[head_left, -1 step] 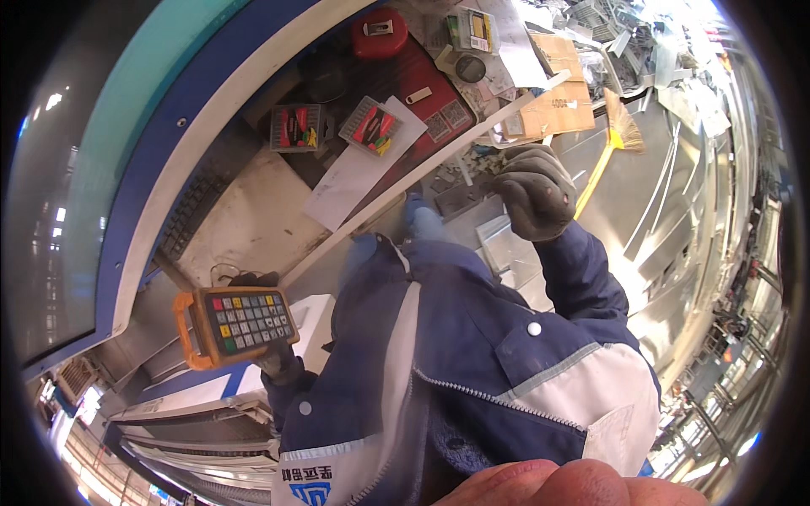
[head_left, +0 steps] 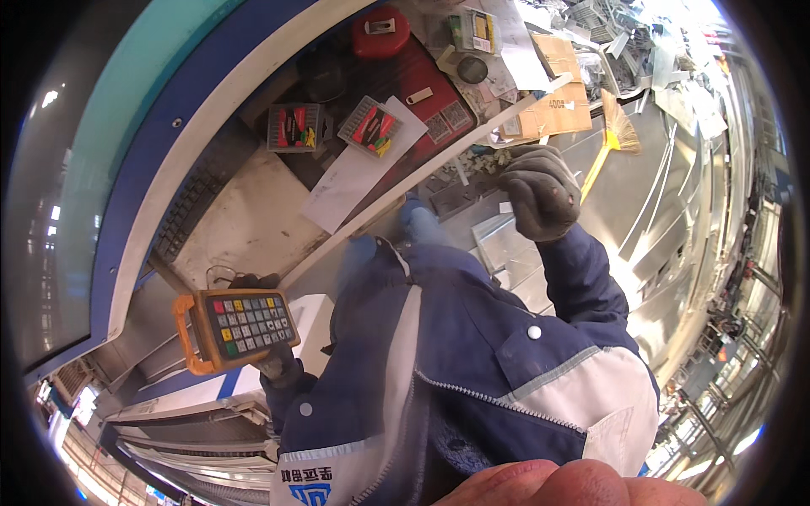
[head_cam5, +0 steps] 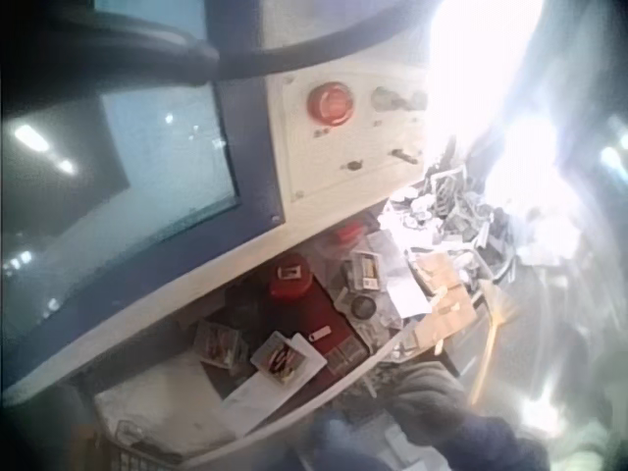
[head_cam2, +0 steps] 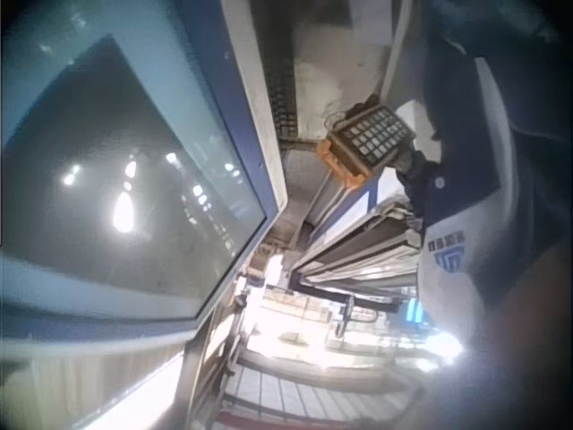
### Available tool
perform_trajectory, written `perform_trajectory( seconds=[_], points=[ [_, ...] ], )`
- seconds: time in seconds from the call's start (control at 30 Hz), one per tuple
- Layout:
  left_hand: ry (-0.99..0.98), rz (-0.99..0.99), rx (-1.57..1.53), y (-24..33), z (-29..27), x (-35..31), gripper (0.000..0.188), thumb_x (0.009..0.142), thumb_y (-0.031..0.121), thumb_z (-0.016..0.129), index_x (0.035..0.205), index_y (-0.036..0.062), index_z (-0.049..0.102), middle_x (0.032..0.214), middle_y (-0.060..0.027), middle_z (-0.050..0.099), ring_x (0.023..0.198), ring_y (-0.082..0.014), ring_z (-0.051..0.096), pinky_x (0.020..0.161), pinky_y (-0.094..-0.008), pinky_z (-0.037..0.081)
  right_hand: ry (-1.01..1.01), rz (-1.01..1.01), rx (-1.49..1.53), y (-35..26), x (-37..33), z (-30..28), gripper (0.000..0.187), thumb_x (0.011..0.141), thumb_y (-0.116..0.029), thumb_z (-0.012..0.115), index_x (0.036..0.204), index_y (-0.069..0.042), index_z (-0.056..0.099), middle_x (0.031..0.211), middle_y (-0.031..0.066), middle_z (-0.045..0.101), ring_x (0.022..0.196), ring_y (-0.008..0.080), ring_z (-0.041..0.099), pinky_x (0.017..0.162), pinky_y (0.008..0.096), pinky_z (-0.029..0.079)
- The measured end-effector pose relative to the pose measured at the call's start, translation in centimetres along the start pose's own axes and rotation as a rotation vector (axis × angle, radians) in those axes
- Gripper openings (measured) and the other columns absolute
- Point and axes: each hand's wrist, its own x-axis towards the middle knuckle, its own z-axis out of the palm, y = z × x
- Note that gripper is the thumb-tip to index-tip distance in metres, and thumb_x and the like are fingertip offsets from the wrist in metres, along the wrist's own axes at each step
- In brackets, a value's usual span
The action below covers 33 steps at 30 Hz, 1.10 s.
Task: The person organizes papers and small items on a cluttered desk, then uses a handheld controller and a tape measure on a metal sheet. They also use a calculator and write on paper while handling various tools and documents.
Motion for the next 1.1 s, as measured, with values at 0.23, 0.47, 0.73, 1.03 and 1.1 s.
perform_trajectory(
  seconds=[0.23, 0.47, 0.73, 1.03, 1.1],
  points=[
    [0.242, -0.223, -0.168, 0.0, -1.5, -1.5, 0.101, 0.080, 0.060, 0.081, 0.146, -0.0070, 0.042, 0.137, -0.0239, 0.058, 0.125, -0.0412, 0.062, 0.108, -0.0535, 0.052, -0.230, 0.089, 0.056, 1.5, 4.2, 0.1, 0.028, 0.083, 0.008, 0.069, 0.110, 0.002, 0.071, 0.104, 0.0178, 0.073, 0.095, 0.0347, 0.071, 0.087, 0.0426, 0.056],
    [0.330, -0.102, 0.040, -0.5, 0.1, -2.1, 0.100, 0.080, 0.061, 0.080, 0.145, -0.0053, 0.044, 0.134, -0.0220, 0.060, 0.121, -0.0411, 0.064, 0.107, -0.0556, 0.052, -0.671, -0.114, -0.141, 3.7, 10.5, 5.7, 0.048, 0.085, -0.019, 0.077, 0.132, -0.016, 0.068, 0.122, 0.0103, 0.068, 0.108, 0.0322, 0.065, 0.088, 0.0440, 0.054],
    [0.264, -0.117, -0.079, -0.2, 0.7, -0.9, 0.096, 0.082, 0.060, 0.079, 0.145, -0.0052, 0.045, 0.135, -0.0217, 0.059, 0.120, -0.0430, 0.064, 0.107, -0.0564, 0.051, -0.802, -0.585, -0.442, 1.5, 10.8, 15.1, 0.062, 0.080, -0.038, 0.073, 0.141, -0.033, 0.061, 0.140, 0.0000, 0.056, 0.128, 0.0273, 0.052, 0.095, 0.0514, 0.051],
    [0.151, -0.079, -0.019, 0.2, 2.4, 0.5, 0.089, 0.087, 0.059, 0.074, 0.143, -0.0051, 0.047, 0.135, -0.0222, 0.059, 0.122, -0.0420, 0.063, 0.107, -0.0541, 0.050, -0.803, -0.444, -0.315, 2.8, 10.8, 15.2, 0.030, 0.076, -0.026, 0.076, 0.105, -0.021, 0.075, 0.124, -0.0003, 0.066, 0.125, 0.0285, 0.055, 0.096, 0.0505, 0.049],
    [0.110, -0.013, 0.048, 0.4, 2.5, 0.4, 0.089, 0.087, 0.059, 0.074, 0.143, -0.0051, 0.047, 0.135, -0.0222, 0.059, 0.122, -0.0419, 0.063, 0.108, -0.0545, 0.050, -0.723, -0.381, -0.290, 3.3, 10.8, 15.1, 0.033, 0.076, -0.023, 0.077, 0.108, -0.017, 0.075, 0.125, 0.0030, 0.066, 0.122, 0.0315, 0.057, 0.097, 0.0494, 0.049]
  ],
)
